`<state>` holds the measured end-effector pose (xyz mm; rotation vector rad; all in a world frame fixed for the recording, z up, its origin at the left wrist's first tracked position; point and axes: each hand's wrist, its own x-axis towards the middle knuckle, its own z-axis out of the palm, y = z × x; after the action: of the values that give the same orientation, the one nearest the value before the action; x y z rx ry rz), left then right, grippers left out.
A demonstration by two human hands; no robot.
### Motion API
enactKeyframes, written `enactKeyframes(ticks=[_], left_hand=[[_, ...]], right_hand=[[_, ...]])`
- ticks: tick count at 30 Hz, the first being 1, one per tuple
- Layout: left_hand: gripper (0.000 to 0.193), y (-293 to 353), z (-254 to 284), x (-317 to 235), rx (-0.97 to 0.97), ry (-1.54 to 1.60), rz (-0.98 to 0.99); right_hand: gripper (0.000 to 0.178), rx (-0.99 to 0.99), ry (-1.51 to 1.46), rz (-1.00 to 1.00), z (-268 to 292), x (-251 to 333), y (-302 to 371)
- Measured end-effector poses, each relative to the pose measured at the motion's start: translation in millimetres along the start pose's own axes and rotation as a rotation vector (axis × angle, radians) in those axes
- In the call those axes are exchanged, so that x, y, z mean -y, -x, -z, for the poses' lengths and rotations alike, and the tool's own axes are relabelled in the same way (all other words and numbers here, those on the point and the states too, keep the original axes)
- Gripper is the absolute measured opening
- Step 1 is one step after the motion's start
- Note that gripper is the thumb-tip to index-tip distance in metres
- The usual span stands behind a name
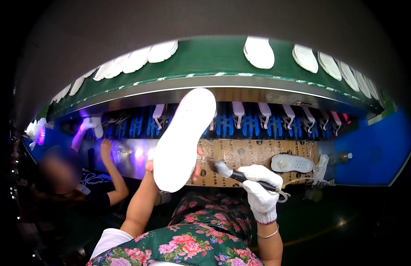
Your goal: The person repeatedly retrieves shoe soles from an upper conveyor belt and applies liquid to each sole using a brush applicator.
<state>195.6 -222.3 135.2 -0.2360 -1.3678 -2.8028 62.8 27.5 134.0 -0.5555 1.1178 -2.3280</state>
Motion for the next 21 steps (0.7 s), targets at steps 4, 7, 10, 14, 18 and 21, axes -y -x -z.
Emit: enactKeyframes(ticks=[4, 7, 10, 14, 18, 21], left_hand=[[0.103, -73, 6, -38, 0.108, 0.156, -0.173], [0.069, -132, 10, -56, -0.256, 0.445, -0.253], [0.06, -170, 38, -61, -0.366, 0.805, -0.272], [0.06, -212, 62, -66, -0.432, 0.678, -0.363], [0.076, -209, 53, -67, -0.273, 0.434, -0.452], [0.093, -165, 13, -69, -0.322, 0.917, -0.062]], right_hand=[[0.022, -0.166, 0.13, -0.2, 1, -12, 4], [0.022, -0.174, 0.157, -0.254, 2, -37, 8], [0.021, -0.203, 0.187, -0.3, 4, -52, 12], [0.021, -0.203, 0.223, -0.317, 5, -65, 17], [0.021, -0.207, 0.243, -0.367, 8, -75, 25], [0.021, -0.229, 0.229, -0.398, 14, -80, 30]])
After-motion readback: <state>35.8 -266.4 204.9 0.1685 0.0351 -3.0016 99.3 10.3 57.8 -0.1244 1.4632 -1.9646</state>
